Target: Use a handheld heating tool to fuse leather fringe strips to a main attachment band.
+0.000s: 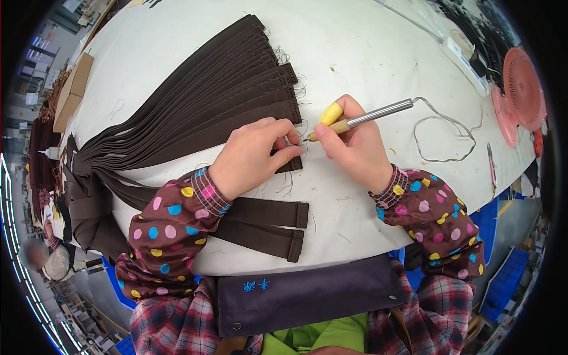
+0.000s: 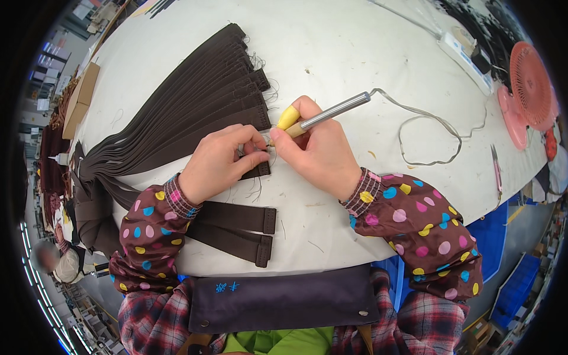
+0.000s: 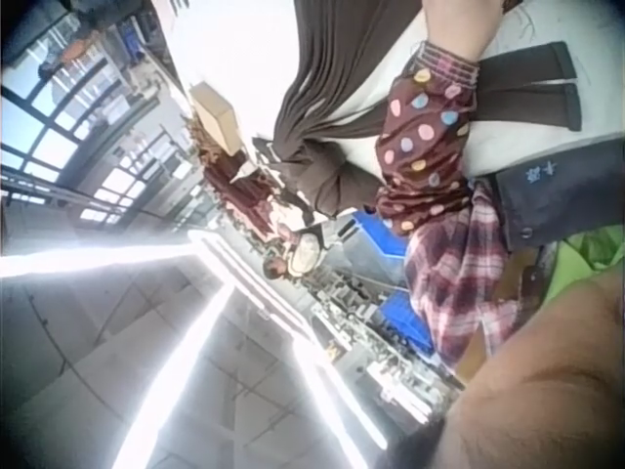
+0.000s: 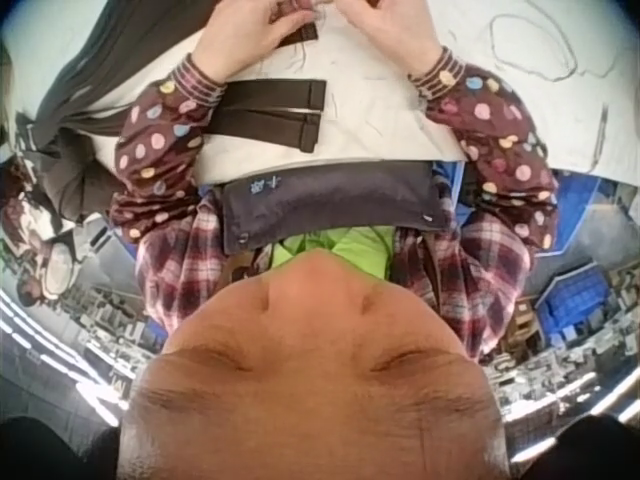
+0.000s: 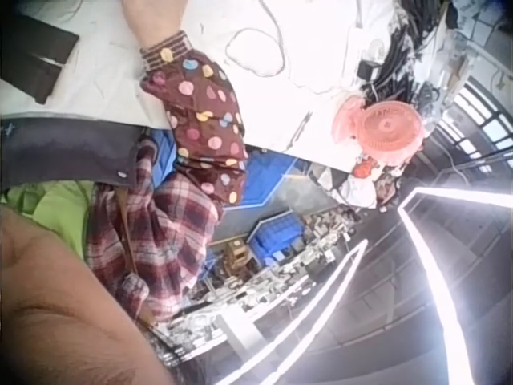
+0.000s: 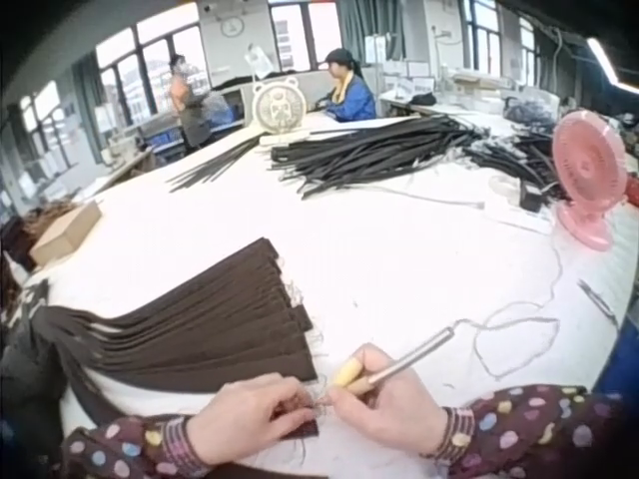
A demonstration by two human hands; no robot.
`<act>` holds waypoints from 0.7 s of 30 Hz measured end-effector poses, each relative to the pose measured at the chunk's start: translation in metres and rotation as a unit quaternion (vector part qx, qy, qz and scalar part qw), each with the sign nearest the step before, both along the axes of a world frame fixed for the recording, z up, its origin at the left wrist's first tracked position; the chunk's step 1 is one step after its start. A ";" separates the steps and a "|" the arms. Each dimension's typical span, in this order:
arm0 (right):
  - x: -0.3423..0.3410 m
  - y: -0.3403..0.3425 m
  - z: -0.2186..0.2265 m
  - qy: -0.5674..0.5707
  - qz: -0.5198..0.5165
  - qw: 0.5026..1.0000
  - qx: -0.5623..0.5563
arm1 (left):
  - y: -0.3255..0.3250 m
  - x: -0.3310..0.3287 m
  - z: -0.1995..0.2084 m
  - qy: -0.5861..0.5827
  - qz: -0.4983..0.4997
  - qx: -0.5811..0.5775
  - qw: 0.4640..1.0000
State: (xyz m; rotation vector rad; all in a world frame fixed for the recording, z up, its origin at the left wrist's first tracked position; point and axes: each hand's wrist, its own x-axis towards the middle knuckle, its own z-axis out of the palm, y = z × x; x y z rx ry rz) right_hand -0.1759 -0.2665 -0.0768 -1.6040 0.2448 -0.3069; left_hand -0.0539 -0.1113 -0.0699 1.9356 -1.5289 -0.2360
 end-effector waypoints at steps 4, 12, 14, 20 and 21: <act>0.000 -0.003 -0.005 -0.012 -0.002 1.000 0.013 | -0.002 -0.001 0.009 0.101 0.035 0.063 0.992; 0.001 0.001 -0.010 -0.031 0.021 0.997 -0.072 | -0.003 -0.001 0.021 0.264 0.083 0.166 0.947; 0.001 0.002 -0.010 -0.029 0.025 0.996 -0.079 | -0.002 -0.001 0.021 0.262 0.082 0.168 0.947; 0.002 0.002 -0.008 -0.013 0.027 0.995 -0.099 | -0.003 -0.002 0.022 0.270 0.084 0.173 0.944; 0.002 0.002 -0.009 -0.013 0.028 0.995 -0.100 | -0.003 -0.002 0.022 0.270 0.086 0.172 0.943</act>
